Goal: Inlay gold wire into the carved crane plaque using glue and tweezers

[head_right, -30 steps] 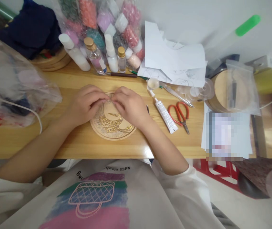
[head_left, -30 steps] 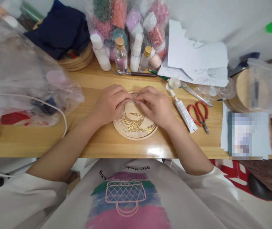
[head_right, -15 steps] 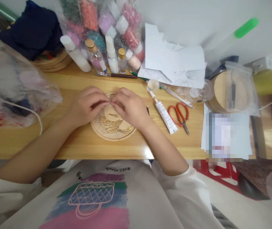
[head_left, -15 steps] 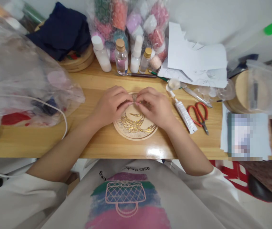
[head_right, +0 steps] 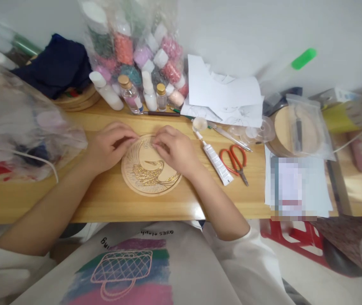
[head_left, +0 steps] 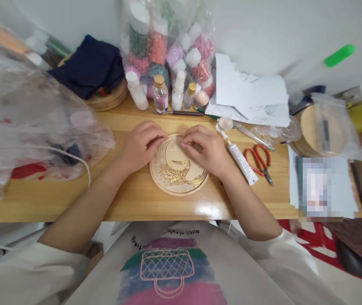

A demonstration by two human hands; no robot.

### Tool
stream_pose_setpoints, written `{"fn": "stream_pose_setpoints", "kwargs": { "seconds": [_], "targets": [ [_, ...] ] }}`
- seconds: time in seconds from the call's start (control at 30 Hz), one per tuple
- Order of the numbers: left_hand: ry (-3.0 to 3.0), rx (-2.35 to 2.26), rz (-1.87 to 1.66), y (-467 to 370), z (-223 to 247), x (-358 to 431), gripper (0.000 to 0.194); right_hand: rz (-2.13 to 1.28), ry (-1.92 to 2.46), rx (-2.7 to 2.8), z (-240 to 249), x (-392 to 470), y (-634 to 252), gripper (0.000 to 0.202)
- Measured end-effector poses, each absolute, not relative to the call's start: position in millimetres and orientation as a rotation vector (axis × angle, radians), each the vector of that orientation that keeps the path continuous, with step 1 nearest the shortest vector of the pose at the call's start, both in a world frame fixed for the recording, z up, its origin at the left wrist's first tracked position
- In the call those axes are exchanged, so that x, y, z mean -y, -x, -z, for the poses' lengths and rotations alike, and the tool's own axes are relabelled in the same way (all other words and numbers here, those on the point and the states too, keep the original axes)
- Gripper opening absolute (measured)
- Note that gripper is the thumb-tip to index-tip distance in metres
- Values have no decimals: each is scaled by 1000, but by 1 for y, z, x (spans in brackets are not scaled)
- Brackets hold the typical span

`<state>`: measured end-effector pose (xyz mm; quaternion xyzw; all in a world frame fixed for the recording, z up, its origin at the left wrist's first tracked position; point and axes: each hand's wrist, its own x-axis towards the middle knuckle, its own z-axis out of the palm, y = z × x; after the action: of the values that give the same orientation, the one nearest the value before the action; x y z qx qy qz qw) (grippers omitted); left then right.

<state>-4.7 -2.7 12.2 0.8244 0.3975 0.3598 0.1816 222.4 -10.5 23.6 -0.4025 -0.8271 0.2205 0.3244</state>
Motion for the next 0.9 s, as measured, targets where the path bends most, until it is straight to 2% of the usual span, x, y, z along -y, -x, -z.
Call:
{"fn": "stream_pose_setpoints", "kwargs": {
  "seconds": [0.23, 0.6, 0.7, 0.9],
  "targets": [
    [-2253, -1263, -1106, 10, -12, -2, 7, -603, 1050, 2123, -22, 7, -225, 7],
    [-2151, -1060, -919, -1, -11, 9, 14, -752, 939, 2114, -21, 11, -217, 9],
    [-2111, -1024, -926, -2, -11, 9, 11, -759, 917, 2139, -18, 12, -214, 9],
    [-2147, -971, -971, -3, -14, 8, 17, -714, 886, 2159, -19, 12, -212, 9]
  ]
}}
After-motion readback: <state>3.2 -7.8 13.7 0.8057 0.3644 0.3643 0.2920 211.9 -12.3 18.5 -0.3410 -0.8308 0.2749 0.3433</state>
